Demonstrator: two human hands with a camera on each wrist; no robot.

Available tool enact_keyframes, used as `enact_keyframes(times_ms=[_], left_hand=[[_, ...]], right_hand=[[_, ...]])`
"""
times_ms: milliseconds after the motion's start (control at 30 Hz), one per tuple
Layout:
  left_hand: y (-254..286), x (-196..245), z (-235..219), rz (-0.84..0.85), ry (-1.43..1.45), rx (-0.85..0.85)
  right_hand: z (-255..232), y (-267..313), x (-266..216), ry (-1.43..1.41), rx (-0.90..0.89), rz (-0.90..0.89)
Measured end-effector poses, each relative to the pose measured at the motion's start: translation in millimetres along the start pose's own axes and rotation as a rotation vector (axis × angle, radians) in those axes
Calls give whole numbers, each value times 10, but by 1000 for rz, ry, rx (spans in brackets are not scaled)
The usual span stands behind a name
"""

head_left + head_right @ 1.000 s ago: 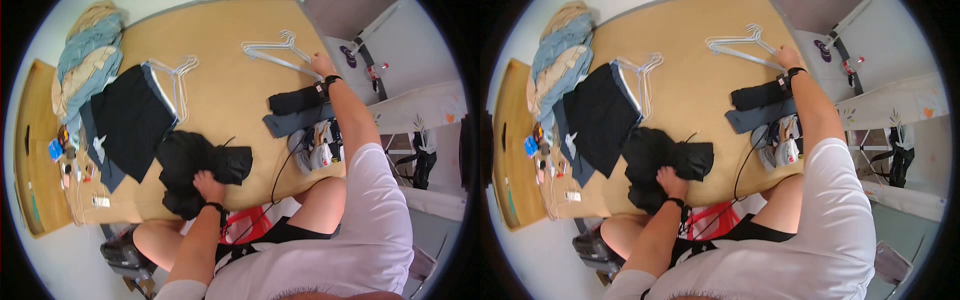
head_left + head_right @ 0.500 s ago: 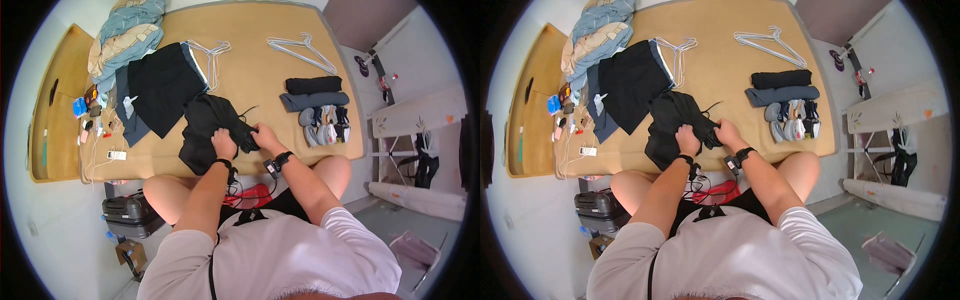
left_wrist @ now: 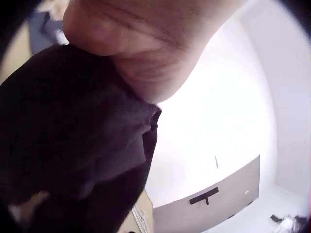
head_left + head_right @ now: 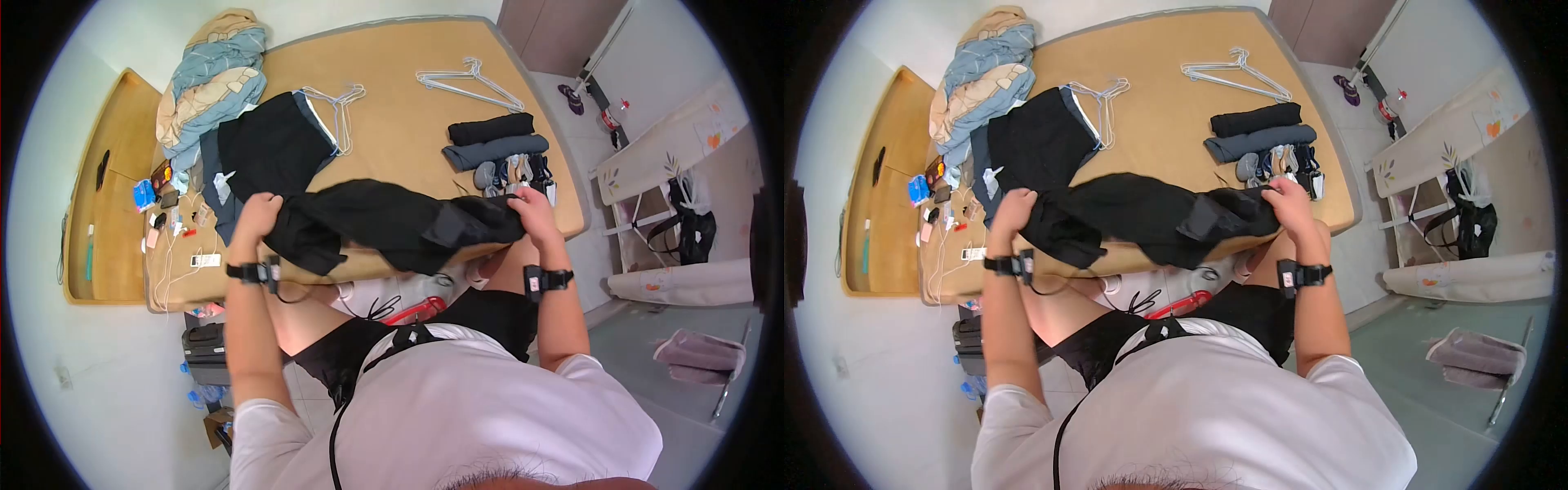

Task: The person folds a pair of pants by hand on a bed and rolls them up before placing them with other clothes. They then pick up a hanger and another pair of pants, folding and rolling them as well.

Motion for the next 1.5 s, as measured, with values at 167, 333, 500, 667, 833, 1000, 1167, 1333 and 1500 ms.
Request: enact_keyframes(times_ms=[167,333,500,667,833,1000,1167,1333,1500], left_hand=[[-868,900,-1019,435,-632,395],[-1889,1805,-2313,287,-450,945],[-1821,1934,-1590,346,-253,920],[-439,1544,218,417,151,506],[756,1369,1866,451,595,97],[1037,1092,2462,51,543,144],[987,759,2442,-3,510,152],[1033,932,1866,208,555,176],[1130,1109,1373,412,446,150]], right_hand=[[11,321,-193,-414,-69,161],[675,422,-254,-664,21,25],[1219,310,-206,-893,-160,-46],[1581,361,-254,-998,-300,-51],[2036,433,-109,-581,-384,150],[2348,737,-81,-936,-702,281],[2429,603,285,-341,-543,81],[2215,266,111,148,-20,-300],[2213,-265,176,335,71,-397]])
Point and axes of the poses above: each hand's wrist, its own y-axis away from the middle knuckle, its own z-axis out of the palm, x = y × z, the point moved 1 cm from there along -y, towards the middle knuckle, and after that the axes turned 8 degrees about -y, right-handed, at the moved point
